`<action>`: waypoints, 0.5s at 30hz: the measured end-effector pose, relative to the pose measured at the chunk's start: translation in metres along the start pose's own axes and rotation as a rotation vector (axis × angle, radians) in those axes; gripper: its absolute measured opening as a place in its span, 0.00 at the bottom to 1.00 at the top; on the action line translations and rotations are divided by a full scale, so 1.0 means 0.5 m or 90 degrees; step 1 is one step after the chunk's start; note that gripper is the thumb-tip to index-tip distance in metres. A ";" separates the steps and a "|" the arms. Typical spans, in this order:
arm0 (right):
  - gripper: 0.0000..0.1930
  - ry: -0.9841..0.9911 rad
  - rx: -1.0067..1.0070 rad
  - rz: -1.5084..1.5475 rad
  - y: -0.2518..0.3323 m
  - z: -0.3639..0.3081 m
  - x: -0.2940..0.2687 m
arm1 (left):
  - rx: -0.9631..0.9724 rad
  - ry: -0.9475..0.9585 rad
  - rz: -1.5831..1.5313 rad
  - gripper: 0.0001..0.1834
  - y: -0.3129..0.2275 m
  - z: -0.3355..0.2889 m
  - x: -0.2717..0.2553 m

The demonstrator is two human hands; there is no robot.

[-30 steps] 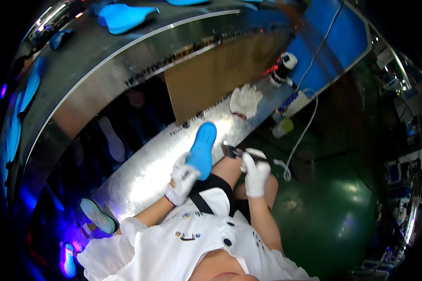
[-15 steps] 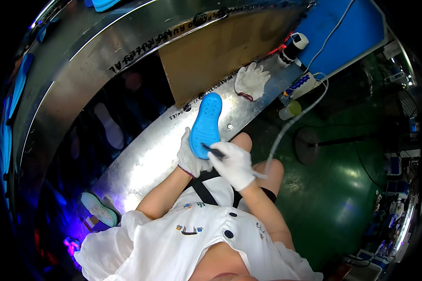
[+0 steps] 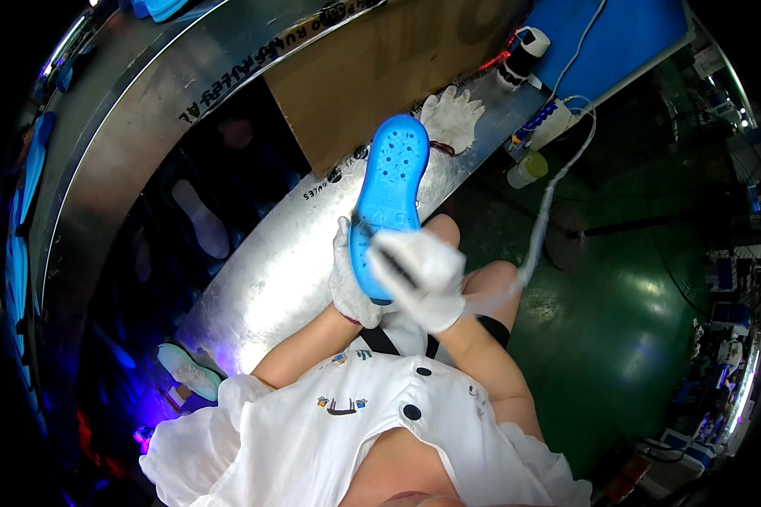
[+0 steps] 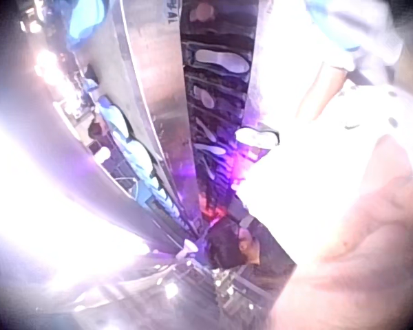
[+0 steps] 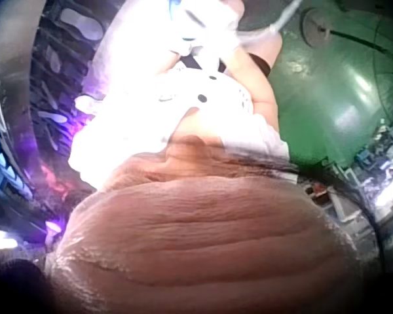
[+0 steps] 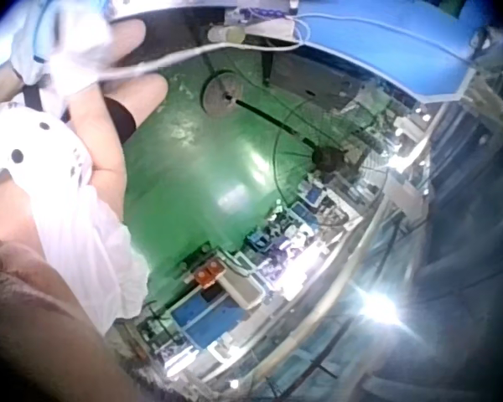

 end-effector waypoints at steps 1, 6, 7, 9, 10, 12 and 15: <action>0.08 0.063 -0.034 -0.040 0.019 -0.013 0.019 | 0.005 0.032 0.027 0.50 -0.003 0.006 -0.005; 0.06 -0.167 0.169 0.154 -0.048 0.013 -0.035 | 0.057 -0.142 0.140 0.53 -0.025 0.008 -0.007; 0.07 -0.123 0.106 0.120 -0.032 0.007 -0.027 | 0.034 -0.059 -0.031 0.53 -0.025 0.012 -0.005; 0.09 0.029 -0.039 0.022 0.037 -0.012 0.007 | 0.030 0.045 0.064 0.53 -0.009 0.014 -0.030; 0.10 0.093 -0.040 -0.021 0.056 -0.028 0.013 | -0.006 0.124 0.013 0.54 -0.008 0.020 -0.027; 0.10 0.073 -0.083 0.026 0.040 -0.014 0.000 | -0.011 0.137 -0.004 0.53 -0.030 0.021 -0.021; 0.10 -0.140 0.106 0.104 -0.028 -0.014 -0.032 | 0.041 0.016 -0.053 0.51 -0.039 0.017 -0.044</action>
Point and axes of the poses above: each hand's wrist, its own z-axis towards the middle knuckle, its own x-axis out of the palm, y = z × x, the point moved 4 cm from there along z, towards the middle knuckle, and after that the axes turned 11 degrees about z, right-handed, at the moved point
